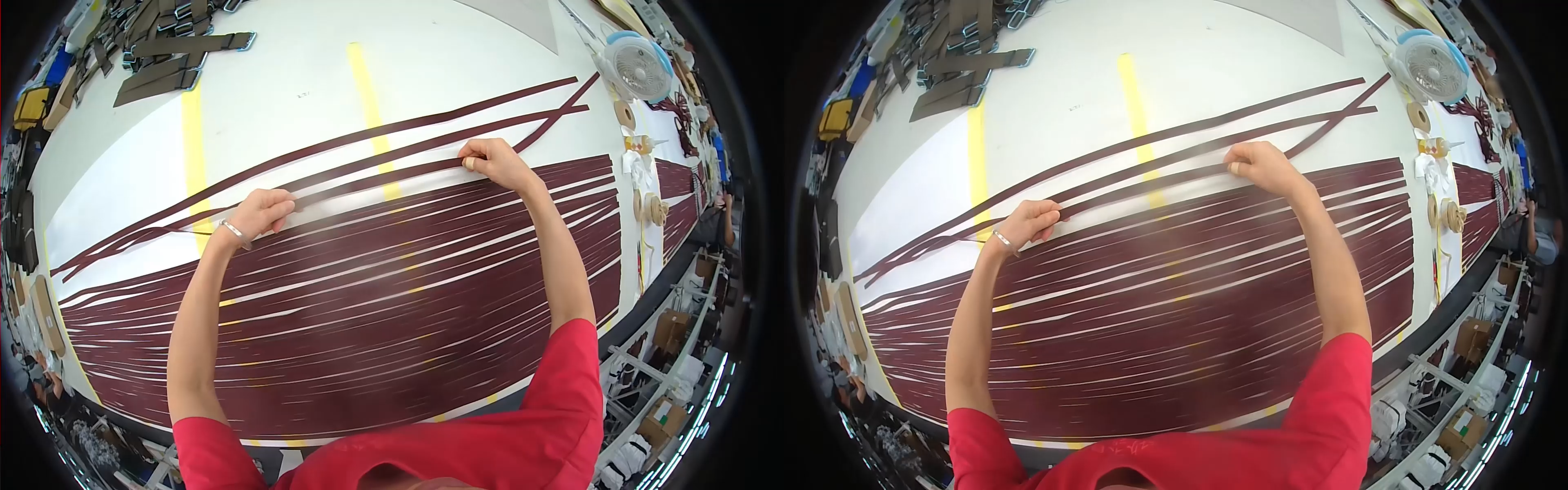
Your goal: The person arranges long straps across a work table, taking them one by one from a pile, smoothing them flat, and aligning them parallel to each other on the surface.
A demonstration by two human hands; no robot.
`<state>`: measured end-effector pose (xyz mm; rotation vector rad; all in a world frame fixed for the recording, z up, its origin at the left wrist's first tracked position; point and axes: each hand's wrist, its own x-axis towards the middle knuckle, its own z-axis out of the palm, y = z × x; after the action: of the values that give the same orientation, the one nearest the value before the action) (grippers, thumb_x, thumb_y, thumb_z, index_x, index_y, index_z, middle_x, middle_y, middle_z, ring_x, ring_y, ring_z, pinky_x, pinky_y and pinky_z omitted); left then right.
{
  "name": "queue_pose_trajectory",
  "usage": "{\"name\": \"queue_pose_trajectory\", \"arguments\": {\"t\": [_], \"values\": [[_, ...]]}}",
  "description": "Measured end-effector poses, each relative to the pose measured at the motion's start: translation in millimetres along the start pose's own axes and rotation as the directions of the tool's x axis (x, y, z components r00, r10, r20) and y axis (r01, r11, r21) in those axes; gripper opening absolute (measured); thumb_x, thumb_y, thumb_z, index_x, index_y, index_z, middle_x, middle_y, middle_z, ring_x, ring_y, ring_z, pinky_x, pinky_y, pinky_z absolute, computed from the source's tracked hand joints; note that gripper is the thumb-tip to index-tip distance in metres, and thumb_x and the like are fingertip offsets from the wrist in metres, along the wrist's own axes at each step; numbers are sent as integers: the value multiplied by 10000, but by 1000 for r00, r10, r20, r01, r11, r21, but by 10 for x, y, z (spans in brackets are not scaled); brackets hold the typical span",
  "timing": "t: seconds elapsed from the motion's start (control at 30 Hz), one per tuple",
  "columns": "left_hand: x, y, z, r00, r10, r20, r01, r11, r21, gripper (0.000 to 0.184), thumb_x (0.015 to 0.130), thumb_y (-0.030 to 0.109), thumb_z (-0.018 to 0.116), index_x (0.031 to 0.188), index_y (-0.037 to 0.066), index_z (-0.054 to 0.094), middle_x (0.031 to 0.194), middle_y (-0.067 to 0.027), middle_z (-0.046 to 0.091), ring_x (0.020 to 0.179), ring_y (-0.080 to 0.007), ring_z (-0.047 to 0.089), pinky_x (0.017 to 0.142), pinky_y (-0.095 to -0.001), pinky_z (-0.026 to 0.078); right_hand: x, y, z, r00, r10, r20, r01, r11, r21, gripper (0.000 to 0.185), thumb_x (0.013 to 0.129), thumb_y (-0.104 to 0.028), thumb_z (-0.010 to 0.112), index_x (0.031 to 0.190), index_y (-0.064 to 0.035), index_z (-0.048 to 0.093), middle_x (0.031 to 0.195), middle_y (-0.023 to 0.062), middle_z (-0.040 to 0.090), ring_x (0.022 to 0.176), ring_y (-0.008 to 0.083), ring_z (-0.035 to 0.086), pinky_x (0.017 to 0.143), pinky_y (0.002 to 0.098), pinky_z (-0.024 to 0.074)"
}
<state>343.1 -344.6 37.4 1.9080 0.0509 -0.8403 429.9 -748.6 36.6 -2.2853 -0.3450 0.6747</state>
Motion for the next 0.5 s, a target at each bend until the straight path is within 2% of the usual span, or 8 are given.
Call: {"name": "queue_pose_trajectory", "arguments": {"t": [0.07,0.17,0.23,0.27,0.33,0.4,0.47,0.5], "values": [[-48,37,5,999,-31,-32,32,999,13,237,893,218,490,784,30,584,463,35,404,446,-48,342,408,-217,287,-17,26,32,999,-23,-41,22,1000,-9,189,787,-144,572,889,6,626,763,119,638,729,208,593,685,325,460],[-89,-41,-82,997,-71,-5,71,988,134,258,892,236,481,736,44,555,461,32,405,433,-59,338,404,-229,289,-20,58,-51,999,31,10,-30,998,-61,187,781,-159,585,861,3,633,737,107,633,705,195,586,667,317,459],[-177,-167,-228,986,-161,-46,167,969,183,298,887,253,476,670,53,511,457,24,402,422,-71,341,396,-244,285,-35,150,-157,996,89,11,-88,996,-19,192,775,-173,593,842,2,638,720,99,628,689,186,581,656,308,458],[-225,-257,-303,989,-125,-75,139,966,217,323,882,255,479,628,57,487,454,14,404,407,-76,338,384,-254,283,-47,207,-242,993,120,5,-121,993,1,195,772,-179,596,833,1,640,711,95,626,681,181,578,651,304,457],[-355,-334,-437,976,-201,-77,214,950,227,331,879,249,487,616,50,498,457,-4,437,394,-84,384,377,-250,306,-53,411,-316,990,115,-81,-119,991,-53,167,773,-166,594,789,-10,649,652,37,592,629,117,522,608,274,431],[-432,-439,-544,956,-276,-98,292,921,260,331,872,239,497,603,45,507,444,-20,464,359,-99,419,353,-250,335,-79,529,-395,974,95,-205,-141,965,-221,200,747,-226,609,801,-39,659,689,47,625,643,153,558,620,300,444],[-471,-563,-618,947,-305,-103,322,905,277,313,857,218,507,604,35,526,452,-33,486,359,-108,440,349,-251,348,-58,720,-418,953,-19,-303,-81,945,-316,240,716,-283,621,785,-56,654,691,58,637,659,204,588,711,338,449],[-483,-604,-627,942,-318,-108,336,891,307,303,852,208,509,608,30,534,459,-37,492,371,-109,454,355,-249,356,-65,665,-482,968,140,-210,-198,938,-285,316,690,-368,586,839,-94,635,914,118,642,950,281,552,971,477,273]]}}
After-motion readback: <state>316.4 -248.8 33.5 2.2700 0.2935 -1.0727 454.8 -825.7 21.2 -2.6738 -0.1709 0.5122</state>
